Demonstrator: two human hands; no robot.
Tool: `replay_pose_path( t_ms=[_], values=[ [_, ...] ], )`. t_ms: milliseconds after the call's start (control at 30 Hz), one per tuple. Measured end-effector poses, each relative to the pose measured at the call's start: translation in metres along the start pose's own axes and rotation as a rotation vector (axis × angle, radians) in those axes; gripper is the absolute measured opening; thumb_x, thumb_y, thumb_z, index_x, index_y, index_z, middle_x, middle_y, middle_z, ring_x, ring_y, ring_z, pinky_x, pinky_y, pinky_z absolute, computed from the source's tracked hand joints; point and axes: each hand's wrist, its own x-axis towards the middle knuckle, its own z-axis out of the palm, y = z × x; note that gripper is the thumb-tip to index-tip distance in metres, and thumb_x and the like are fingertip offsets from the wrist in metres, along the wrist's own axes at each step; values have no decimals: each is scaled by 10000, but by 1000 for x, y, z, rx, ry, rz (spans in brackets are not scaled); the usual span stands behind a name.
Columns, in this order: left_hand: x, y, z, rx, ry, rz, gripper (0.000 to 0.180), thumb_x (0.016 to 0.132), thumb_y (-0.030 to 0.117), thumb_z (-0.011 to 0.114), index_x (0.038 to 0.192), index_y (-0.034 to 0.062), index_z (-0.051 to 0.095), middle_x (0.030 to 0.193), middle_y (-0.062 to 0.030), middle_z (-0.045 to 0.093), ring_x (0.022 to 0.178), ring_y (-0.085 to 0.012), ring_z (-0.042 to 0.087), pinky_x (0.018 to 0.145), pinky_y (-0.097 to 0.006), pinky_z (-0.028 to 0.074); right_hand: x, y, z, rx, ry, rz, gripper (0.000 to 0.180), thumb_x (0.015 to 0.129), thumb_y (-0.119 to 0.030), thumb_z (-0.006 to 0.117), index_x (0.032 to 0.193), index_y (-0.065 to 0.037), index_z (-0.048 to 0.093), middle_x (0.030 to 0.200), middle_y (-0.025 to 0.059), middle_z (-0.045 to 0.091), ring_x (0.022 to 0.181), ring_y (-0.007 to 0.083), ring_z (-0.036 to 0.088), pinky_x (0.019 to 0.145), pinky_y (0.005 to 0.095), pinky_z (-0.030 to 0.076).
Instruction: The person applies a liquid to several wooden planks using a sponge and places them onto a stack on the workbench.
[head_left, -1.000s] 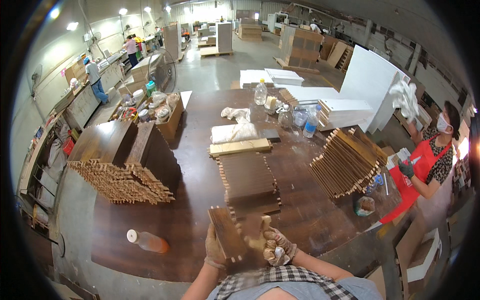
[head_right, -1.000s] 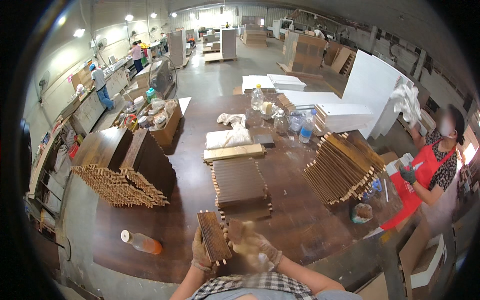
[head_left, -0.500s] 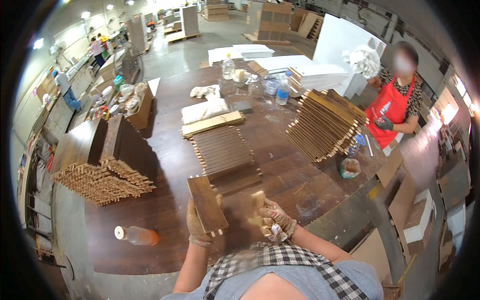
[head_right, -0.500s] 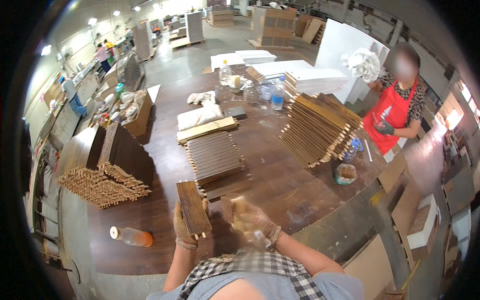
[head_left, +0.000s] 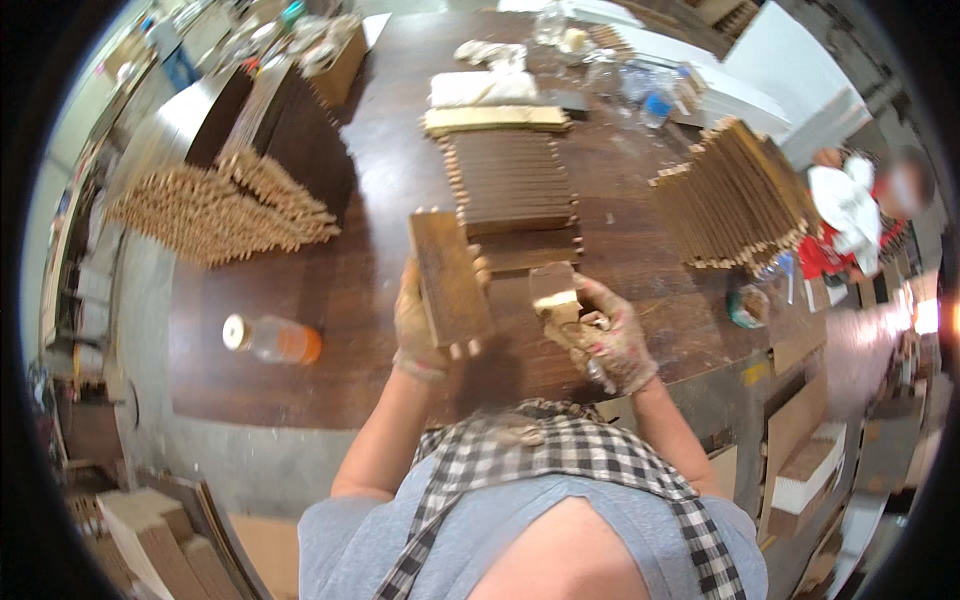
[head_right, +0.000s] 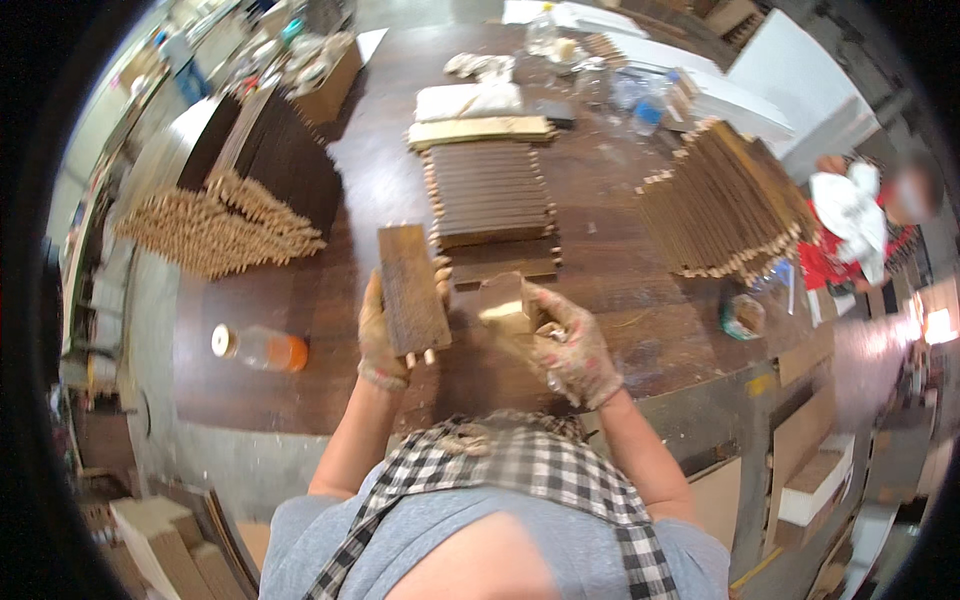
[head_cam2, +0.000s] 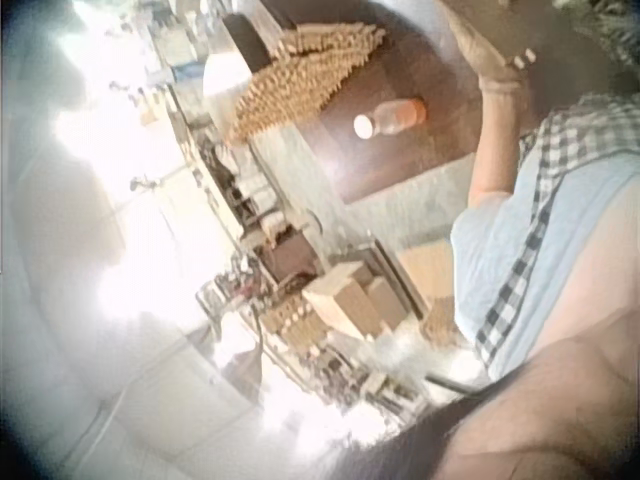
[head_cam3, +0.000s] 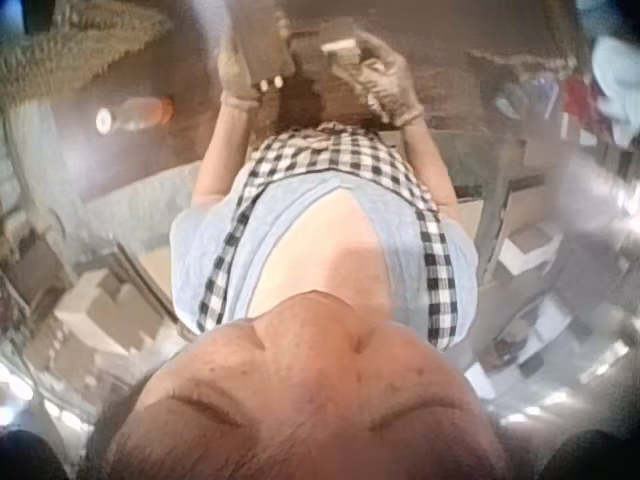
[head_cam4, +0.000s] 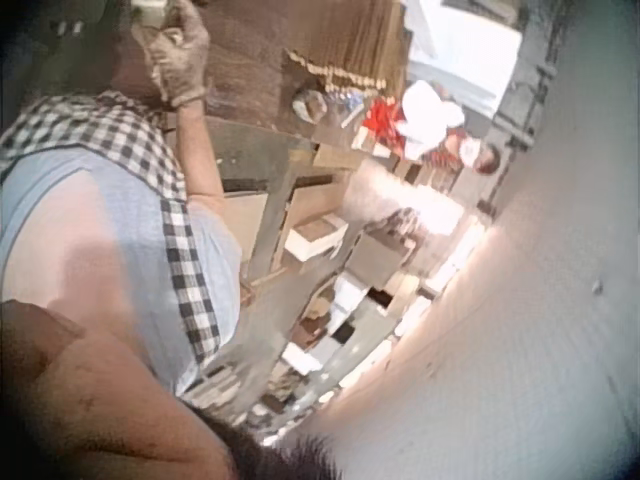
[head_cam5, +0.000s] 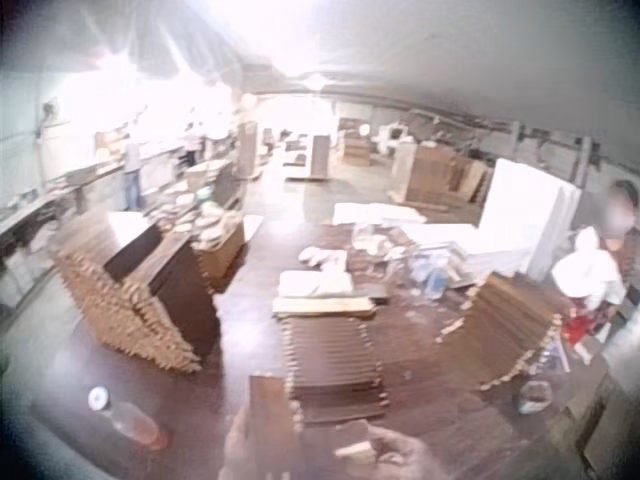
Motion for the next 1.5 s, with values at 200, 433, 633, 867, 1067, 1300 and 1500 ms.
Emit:
replay_pose_path(
  t_ms=[200, 433, 633, 867, 1067, 1300, 1500],
  values=[
    [-2, -7, 0, 37, 28, 91, 686, 1037, 513, 390, 1396, -70, 424, 1220, -247, 603, 1043, -314, 654, 926, -421, 568, 22, -32, 15, -976, -234, -584, 497, 767, -232, 800, 1225, -83, 678, 1018, 91, 689, 843, 196, 701, 707, 325, 573],
    [-4, -15, 2, 207, 133, 187, 684, 1031, 527, 407, 1395, -51, 427, 1236, -222, 594, 1044, -273, 653, 942, -410, 563, 28, -32, 21, -1244, -299, -636, 439, 776, -308, 765, 1174, -134, 702, 907, 67, 666, 723, 212, 691, 609, 333, 553],
    [-6, -16, 12, 254, 152, 180, 711, 1028, 545, 401, 1380, -72, 434, 1176, -219, 620, 998, -270, 672, 895, -365, 583, 26, -36, 20, -1158, -331, -572, 451, 787, -334, 760, 1197, -157, 694, 917, 64, 661, 706, 196, 683, 607, 319, 557],
    [-11, -9, 6, 241, 68, 151, 726, 1020, 562, 415, 1378, -68, 442, 1168, -215, 632, 1005, -264, 673, 932, -393, 560, 24, -31, -1, -1179, -265, -510, 435, 784, -270, 748, 1193, -135, 690, 902, 67, 651, 697, 211, 678, 589, 335, 547],
    [-6, -15, 22, 281, 198, 235, 554, 1057, 501, 362, 1351, 52, 500, 1168, -151, 659, 965, -232, 680, 820, -359, 597, 25, -28, 26, -1192, -321, -619, 450, 785, -286, 753, 1198, -120, 685, 923, 66, 647, 759, 212, 676, 617, 340, 545],
    [-8, -6, 12, 300, 159, 178, 649, 1029, 548, 398, 1374, 3, 472, 1145, -185, 645, 974, -222, 677, 801, -333, 606, 21, -26, -5, -831, -127, -270, 521, 740, -64, 739, 1252, -61, 640, 1006, 108, 648, 834, 184, 683, 695, 313, 580],
    [0, -18, 3, 80, -87, -103, 536, 1051, 516, 365, 1363, 103, 507, 1155, -100, 646, 973, -207, 665, 823, -357, 589, 55, -28, 48, -210, 32, -274, 518, 813, -109, 773, 1288, -40, 577, 1001, 91, 621, 826, 182, 657, 647, 289, 575]
  ],
)
